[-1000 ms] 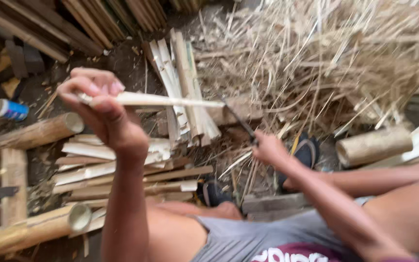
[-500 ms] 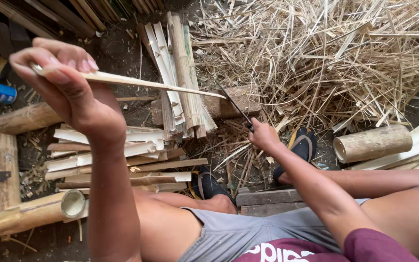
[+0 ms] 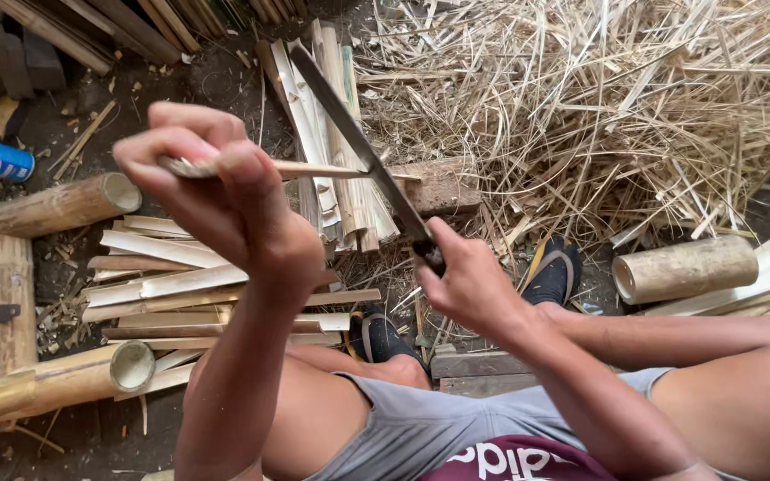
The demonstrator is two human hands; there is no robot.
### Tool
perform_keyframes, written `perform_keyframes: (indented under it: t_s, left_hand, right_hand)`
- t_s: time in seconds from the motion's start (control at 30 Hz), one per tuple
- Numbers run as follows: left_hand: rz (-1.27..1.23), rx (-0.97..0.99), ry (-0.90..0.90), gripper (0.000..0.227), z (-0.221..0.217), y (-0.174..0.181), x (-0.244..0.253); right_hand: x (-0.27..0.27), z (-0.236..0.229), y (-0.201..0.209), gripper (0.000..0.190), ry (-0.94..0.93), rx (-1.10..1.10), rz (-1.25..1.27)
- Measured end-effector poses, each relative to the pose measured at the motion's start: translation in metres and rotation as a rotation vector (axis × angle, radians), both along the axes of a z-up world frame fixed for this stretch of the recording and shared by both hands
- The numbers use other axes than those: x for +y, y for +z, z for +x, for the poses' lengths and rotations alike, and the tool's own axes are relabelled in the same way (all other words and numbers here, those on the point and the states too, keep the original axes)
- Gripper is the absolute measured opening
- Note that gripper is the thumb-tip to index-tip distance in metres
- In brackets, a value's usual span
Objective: The person splits bamboo poles into thin strips using a knife and a wooden block. They repeatedly hold the bamboo against the block and strike it with the knife to separate the material, then stack the finished strips.
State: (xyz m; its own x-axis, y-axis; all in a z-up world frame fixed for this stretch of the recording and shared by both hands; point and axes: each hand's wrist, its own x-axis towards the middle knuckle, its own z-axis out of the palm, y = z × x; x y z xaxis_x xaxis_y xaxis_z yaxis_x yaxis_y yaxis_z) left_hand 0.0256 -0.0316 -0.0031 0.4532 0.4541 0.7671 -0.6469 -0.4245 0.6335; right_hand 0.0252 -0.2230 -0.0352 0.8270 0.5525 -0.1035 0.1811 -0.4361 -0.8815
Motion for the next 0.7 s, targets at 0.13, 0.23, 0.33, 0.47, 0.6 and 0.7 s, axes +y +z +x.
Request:
perform_keyframes:
  t_s: [0.13,0.23,0.33,0.47,0.6,0.7]
  left_hand:
    - [-0.014,0.05,0.03,0.043,0.003,0.002,-0.008]
    - [-0.018,0.019,-0.013,0.045,0.004,0.006,-0.006]
    - [-0.047,0.031,-0.035,0.045,-0.001,0.012,0.002]
    - [-0.013,0.076,-0.031,0.045,0.002,0.009,0.007]
    - [-0.022,0.063,-0.043,0.045,-0.004,-0.001,0.011]
    - [-0.014,0.03,-0.053,0.044,0.003,0.002,0.014]
  right_hand:
    - [-0.009,-0.002,-0.014,0.016,0.031,-0.15,0.061]
    - [-0.006,-0.008,-0.021,0.019,0.022,-0.157,0.107]
    - [-0.006,-0.012,-0.026,0.019,0.033,-0.044,0.068]
    - [-0.006,-0.004,-0.03,0.015,0.084,-0.233,0.133]
    - [-0.004,-0.01,-0.033,0.019,0.012,-0.176,0.05]
    - [-0.006,-0.008,-0.03,0.017,0.028,-0.133,0.031]
